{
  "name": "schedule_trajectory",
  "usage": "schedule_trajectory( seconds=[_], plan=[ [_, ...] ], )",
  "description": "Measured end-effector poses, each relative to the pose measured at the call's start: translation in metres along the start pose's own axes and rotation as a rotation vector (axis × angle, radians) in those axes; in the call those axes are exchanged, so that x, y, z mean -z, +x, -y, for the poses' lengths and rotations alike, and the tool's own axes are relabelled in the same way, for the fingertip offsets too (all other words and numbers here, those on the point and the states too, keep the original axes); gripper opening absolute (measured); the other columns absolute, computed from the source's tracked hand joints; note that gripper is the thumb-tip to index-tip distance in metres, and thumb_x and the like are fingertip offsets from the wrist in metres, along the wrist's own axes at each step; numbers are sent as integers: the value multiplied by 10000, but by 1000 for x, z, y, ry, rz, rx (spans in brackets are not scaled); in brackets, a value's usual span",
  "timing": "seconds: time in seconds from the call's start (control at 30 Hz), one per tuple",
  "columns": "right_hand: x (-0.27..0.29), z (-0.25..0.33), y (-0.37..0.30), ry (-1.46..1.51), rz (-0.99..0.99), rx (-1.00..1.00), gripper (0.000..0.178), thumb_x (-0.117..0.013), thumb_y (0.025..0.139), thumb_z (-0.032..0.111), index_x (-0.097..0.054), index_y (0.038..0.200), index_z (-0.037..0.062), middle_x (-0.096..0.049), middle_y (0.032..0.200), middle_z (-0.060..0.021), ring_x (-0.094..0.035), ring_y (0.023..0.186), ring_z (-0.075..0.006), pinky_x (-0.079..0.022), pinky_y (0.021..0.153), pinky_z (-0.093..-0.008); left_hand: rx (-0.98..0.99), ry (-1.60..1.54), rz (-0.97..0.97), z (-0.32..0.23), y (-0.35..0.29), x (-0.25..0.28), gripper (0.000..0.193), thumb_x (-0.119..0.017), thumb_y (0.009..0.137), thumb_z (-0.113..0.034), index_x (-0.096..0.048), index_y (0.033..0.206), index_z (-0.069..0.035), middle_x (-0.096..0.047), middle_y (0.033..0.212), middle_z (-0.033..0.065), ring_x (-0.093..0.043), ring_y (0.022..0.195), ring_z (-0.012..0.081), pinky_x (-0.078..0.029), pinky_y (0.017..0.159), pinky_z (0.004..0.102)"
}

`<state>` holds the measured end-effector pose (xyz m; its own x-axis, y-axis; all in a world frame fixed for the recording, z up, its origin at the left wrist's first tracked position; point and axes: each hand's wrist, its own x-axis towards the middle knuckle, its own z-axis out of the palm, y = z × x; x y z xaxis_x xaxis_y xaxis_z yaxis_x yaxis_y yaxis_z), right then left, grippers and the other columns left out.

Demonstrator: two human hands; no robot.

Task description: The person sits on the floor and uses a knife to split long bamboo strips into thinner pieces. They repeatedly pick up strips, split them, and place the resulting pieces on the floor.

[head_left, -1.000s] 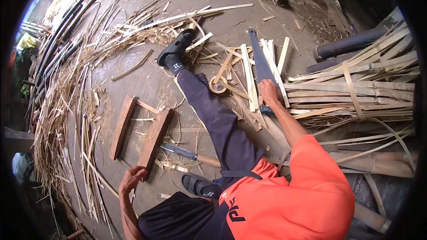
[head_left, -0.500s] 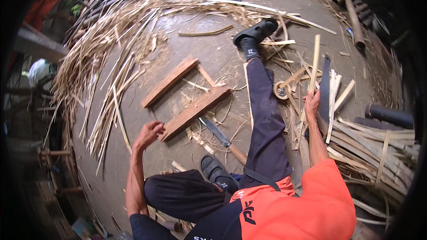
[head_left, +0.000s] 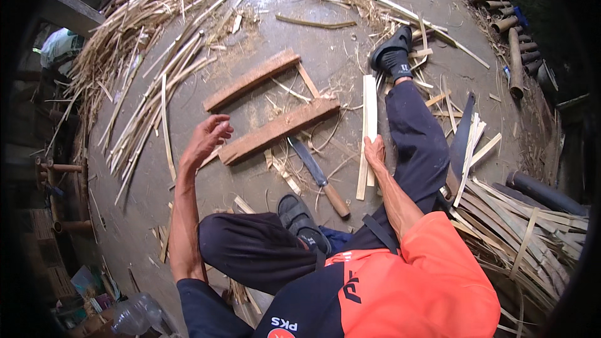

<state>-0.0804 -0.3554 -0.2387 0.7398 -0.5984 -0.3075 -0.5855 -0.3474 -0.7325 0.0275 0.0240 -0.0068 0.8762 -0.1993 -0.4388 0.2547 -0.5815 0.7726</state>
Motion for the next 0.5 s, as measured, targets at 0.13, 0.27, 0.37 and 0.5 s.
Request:
schedule_trajectory(
  seconds=[0.13, 0.27, 0.37, 0.5],
  plan=[
    [-12, -32, -14, -220, -30, 32, 495, -656, 707, 286, -474, 998, -71, -509, 1011, -264, -515, 953, -392, -416, 823, -435, 66, 59, 52, 12, 9, -4, 426, -491, 899, -328, -464, 1201, -29, -594, 1005, 103, -570, 915, 181, -456, 780, 321],
    [-22, -32, -9, -295, -55, 3, 433, -666, 684, 182, -461, 1002, -29, -497, 1020, -228, -502, 965, -385, -418, 816, -459, 52, 77, 95, 8, 13, -11, 416, -499, 896, -318, -464, 1204, -41, -594, 1005, 104, -566, 895, 179, -455, 776, 318],
    [-19, -29, -6, -210, -18, -2, 399, -623, 683, 160, -451, 997, -17, -498, 995, -224, -505, 954, -380, -415, 796, -439, 37, 67, 99, 18, 17, -4, 388, -502, 895, -289, -472, 1189, -37, -595, 989, 97, -557, 893, 169, -452, 764, 308],
    [-17, -31, -16, -81, -163, 273, 361, -549, 689, 110, -455, 1019, -3, -486, 917, -198, -490, 897, -340, -391, 796, -410, -2, 35, 67, 44, 19, 8, 367, -496, 893, -283, -501, 1147, -19, -595, 934, 66, -561, 835, 127, -460, 702, 265]
  ],
)
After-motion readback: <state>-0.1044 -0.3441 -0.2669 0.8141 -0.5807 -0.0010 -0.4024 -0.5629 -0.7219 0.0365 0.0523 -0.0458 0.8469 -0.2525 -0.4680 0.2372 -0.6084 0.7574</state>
